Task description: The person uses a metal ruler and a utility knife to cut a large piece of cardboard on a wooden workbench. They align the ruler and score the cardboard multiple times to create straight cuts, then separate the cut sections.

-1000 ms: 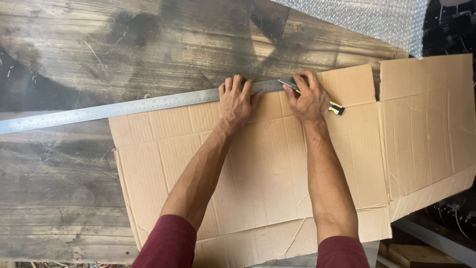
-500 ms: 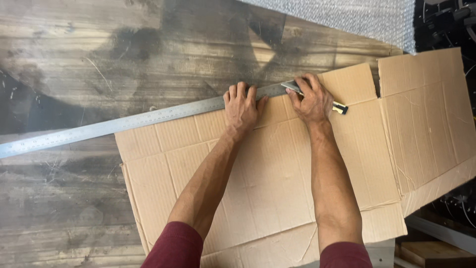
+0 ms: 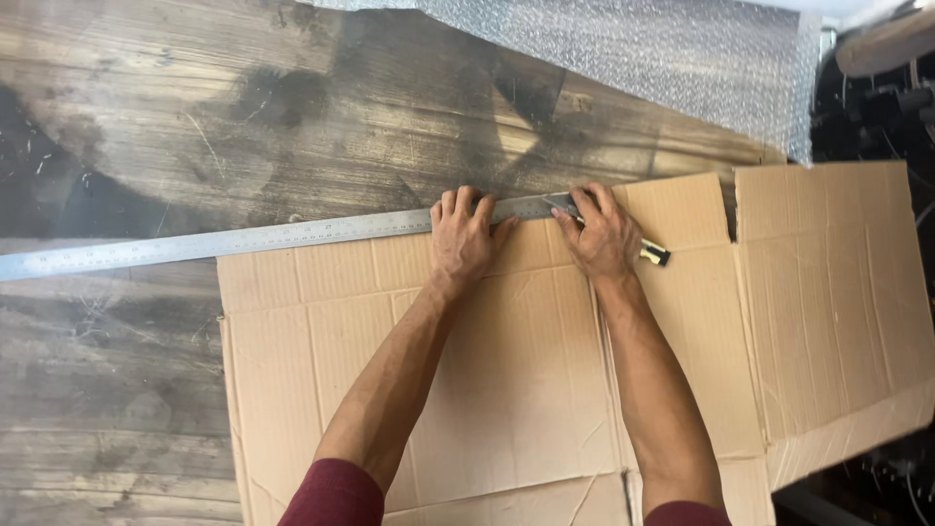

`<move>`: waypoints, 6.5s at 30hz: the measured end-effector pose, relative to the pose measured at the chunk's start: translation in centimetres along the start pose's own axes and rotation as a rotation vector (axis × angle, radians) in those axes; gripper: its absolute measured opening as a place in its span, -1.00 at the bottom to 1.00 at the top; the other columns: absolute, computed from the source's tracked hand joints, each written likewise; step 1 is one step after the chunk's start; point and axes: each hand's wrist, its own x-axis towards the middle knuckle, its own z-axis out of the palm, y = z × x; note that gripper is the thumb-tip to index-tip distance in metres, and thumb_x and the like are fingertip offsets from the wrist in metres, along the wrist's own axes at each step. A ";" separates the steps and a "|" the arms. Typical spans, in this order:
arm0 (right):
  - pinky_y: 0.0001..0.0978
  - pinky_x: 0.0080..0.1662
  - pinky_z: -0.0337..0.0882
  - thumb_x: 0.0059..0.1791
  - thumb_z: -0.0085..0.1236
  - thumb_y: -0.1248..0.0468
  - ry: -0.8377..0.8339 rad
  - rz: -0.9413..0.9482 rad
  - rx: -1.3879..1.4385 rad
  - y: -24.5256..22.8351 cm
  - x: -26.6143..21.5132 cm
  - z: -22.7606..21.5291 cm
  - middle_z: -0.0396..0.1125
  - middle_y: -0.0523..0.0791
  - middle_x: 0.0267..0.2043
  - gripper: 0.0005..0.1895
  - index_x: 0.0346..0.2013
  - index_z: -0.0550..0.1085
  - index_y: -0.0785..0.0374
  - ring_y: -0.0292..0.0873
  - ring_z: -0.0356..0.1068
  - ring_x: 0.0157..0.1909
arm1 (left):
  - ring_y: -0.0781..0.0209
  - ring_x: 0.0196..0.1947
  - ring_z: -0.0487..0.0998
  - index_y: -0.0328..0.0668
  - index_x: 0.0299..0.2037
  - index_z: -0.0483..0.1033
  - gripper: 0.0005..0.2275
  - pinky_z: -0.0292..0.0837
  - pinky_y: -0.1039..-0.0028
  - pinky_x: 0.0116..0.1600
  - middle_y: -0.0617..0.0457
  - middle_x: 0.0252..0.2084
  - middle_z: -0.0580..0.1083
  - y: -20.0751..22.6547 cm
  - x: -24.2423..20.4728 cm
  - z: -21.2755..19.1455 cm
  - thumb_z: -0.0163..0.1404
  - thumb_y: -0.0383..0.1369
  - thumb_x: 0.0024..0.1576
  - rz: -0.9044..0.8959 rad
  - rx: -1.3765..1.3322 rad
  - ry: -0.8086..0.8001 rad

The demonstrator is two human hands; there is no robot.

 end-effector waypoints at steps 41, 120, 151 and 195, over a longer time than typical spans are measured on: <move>0.09 -0.08 0.55 -0.01 0.26 -0.15 -0.220 -0.040 0.201 1.3 2.9 -2.0 0.31 -0.12 -0.04 -0.56 -0.02 0.53 0.04 0.11 0.49 0.03 | -0.03 -0.23 0.46 -0.16 -0.30 0.45 -0.47 0.42 0.24 -0.22 -0.03 -0.29 0.35 -3.9 2.4 -3.4 0.10 0.22 0.01 0.160 0.160 -0.117; -0.10 -0.11 0.51 0.09 0.15 -0.11 0.035 -0.225 0.182 1.5 1.7 -0.2 0.38 -0.03 -0.11 -0.58 -0.04 0.58 0.16 0.08 0.51 -0.06 | -0.04 -0.29 0.43 -0.01 -0.28 0.38 -0.59 0.34 0.24 -0.34 0.06 -0.30 0.28 -6.5 0.7 -5.0 0.08 0.13 0.08 0.397 0.314 -0.081; -0.14 -0.08 0.52 0.02 0.25 -0.12 0.036 -0.179 0.176 1.7 1.5 0.3 0.39 -0.07 -0.12 -0.54 -0.06 0.62 0.19 0.04 0.52 -0.06 | -0.04 -0.59 0.56 -0.04 -0.20 0.38 -0.56 0.55 0.17 -0.47 0.03 -0.28 0.29 -9.0 0.1 -10.1 0.01 0.17 0.12 0.276 0.311 -0.307; -0.06 -0.07 0.52 0.03 0.24 -0.10 0.003 -0.179 0.140 1.3 1.6 0.1 0.38 -0.06 0.01 -0.59 -0.05 0.59 0.14 0.08 0.51 -0.01 | 0.04 -0.25 0.43 0.00 -0.29 0.45 -0.67 0.36 0.29 -0.29 0.08 -0.29 0.32 -11.7 -1.0 -7.0 0.08 0.05 0.16 0.362 0.257 -0.094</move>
